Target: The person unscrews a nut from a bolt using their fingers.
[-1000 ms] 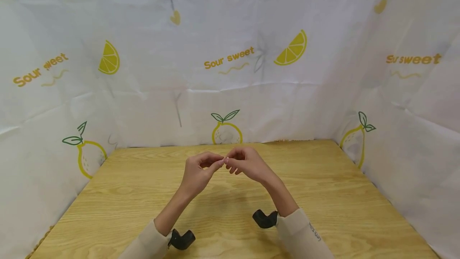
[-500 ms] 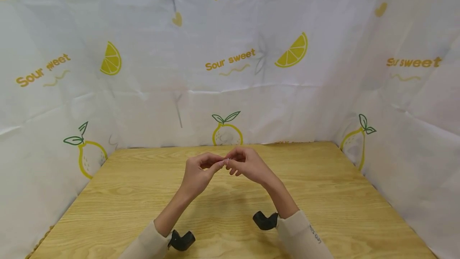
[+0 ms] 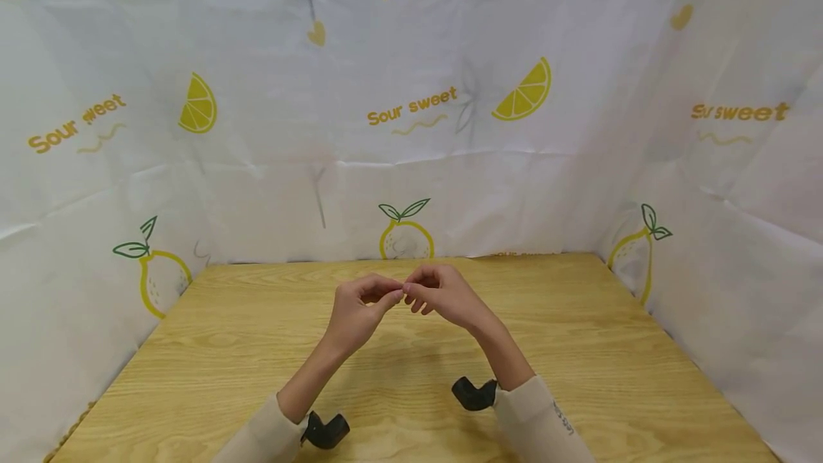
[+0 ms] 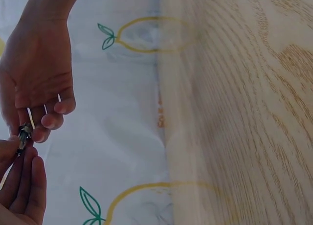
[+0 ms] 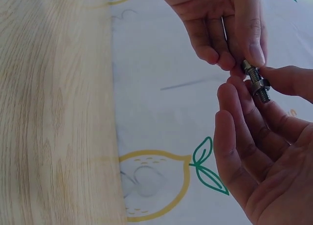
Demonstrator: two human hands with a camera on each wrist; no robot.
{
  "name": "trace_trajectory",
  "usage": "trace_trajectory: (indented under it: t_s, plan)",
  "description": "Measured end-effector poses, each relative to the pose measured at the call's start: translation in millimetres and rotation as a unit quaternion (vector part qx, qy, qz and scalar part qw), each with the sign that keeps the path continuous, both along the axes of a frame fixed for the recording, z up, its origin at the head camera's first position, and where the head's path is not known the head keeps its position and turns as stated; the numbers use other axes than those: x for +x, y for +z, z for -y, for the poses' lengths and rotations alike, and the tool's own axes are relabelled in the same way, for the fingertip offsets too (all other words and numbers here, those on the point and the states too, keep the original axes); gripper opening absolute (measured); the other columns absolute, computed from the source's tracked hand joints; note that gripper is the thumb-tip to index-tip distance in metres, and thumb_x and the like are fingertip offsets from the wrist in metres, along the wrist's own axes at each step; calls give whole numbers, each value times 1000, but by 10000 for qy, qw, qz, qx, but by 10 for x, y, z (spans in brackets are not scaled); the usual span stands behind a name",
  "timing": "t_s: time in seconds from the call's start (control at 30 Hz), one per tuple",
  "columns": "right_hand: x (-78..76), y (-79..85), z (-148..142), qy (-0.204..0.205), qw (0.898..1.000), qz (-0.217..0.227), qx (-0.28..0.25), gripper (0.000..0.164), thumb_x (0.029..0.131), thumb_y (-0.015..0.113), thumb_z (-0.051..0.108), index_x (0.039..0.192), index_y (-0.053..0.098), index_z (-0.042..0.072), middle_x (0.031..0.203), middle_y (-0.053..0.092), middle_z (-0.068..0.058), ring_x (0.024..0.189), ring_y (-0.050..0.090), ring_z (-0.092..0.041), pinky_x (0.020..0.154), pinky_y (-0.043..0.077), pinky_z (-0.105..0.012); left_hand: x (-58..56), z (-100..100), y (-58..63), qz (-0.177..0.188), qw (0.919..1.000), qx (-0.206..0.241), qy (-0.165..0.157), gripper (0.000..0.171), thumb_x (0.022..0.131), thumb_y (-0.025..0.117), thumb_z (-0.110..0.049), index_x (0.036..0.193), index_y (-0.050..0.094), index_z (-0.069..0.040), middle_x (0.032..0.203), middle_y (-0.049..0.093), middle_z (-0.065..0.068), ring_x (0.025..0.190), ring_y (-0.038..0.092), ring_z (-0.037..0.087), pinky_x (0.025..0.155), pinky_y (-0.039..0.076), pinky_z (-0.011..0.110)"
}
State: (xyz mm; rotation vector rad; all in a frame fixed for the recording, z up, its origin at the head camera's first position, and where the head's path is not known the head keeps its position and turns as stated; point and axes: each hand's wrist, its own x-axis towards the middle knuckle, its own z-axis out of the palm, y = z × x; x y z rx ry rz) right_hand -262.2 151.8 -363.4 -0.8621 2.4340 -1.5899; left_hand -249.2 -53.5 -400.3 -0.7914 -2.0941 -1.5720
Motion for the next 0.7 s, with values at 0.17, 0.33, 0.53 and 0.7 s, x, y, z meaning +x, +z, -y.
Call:
trace_trajectory:
  t_s: [0.17, 0.33, 0.53, 0.7]
  plan:
    - [-4, -7, -1, -69, 9999, -71, 69, 27, 106, 60, 20, 111, 70, -4, 96, 72, -25, 77, 72, -19, 70, 63, -37, 3, -1, 5, 53, 10000, 17, -16, 7, 95, 76, -10, 100, 81, -11, 94, 80, 3, 79, 76, 31, 75, 62, 24]
    - [-22, -32, -16, 2, 9998, -58, 178, 29, 107, 58, 22, 110, 72, -3, 93, 73, -21, 76, 72, -20, 69, 63, -34, 0, 3, 1, 90, 10000, 11, -4, 7, 95, 76, -13, 99, 81, -12, 94, 80, 3, 81, 76, 32, 76, 62, 24]
    - [-36, -47, -17, 75, 9998, -118, 139, 32, 108, 56, 23, 111, 72, -4, 90, 74, -14, 80, 72, -34, 72, 64, -39, 8, -1, 7, 94, 9999, -3, 97, 7, 94, 77, -15, 100, 81, -14, 95, 80, 1, 79, 75, 15, 76, 62, 24]
    - [-27, -49, -5, 75, 9999, -73, 74, 30, 108, 56, 23, 110, 71, -3, 89, 74, -10, 80, 73, -32, 73, 64, -41, 5, -2, 4, 101, 9999, -1, 112, 7, 94, 77, -14, 100, 81, -15, 95, 80, 0, 79, 75, 14, 76, 61, 24]
